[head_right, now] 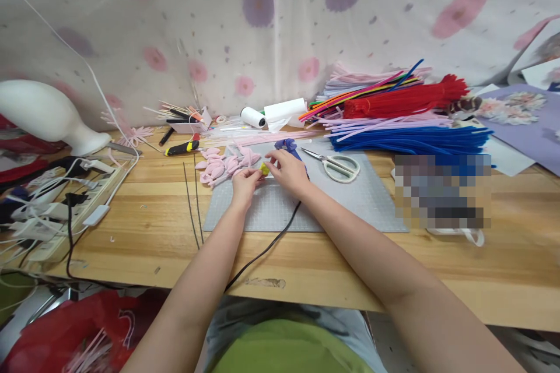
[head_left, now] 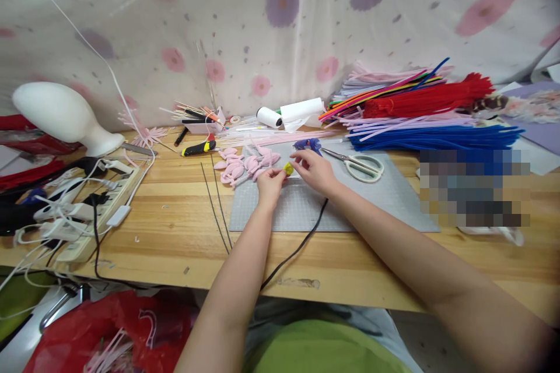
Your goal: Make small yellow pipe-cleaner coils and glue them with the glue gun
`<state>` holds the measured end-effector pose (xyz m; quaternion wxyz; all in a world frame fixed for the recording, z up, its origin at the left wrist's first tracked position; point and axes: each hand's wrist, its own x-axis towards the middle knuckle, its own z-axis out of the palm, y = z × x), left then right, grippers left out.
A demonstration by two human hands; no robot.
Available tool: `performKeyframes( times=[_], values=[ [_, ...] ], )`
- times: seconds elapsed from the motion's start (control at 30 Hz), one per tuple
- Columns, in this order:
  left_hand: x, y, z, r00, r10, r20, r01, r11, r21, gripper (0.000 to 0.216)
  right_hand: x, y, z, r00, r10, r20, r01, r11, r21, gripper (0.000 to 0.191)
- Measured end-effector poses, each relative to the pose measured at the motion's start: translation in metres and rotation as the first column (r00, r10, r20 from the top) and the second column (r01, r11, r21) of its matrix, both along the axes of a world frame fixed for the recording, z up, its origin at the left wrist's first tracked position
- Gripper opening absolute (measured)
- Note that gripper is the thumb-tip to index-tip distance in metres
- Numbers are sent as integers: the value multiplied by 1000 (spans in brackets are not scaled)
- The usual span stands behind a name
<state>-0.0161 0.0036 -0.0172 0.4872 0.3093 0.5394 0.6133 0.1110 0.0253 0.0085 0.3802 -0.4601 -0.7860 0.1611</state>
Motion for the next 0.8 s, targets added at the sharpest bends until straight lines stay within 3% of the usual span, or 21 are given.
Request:
performKeyframes(
  times=[0.2,0.8],
  values=[
    [1,-2,4,999,31,15,-30,1000,-3,8,-8,7,-3,995,-14,-96,0,989,-151,15],
    [-2,-6,11,995,18,96,-22,999,38,12,-11,-1,-23,981,-108,-159,74,976,-206,16]
  ],
)
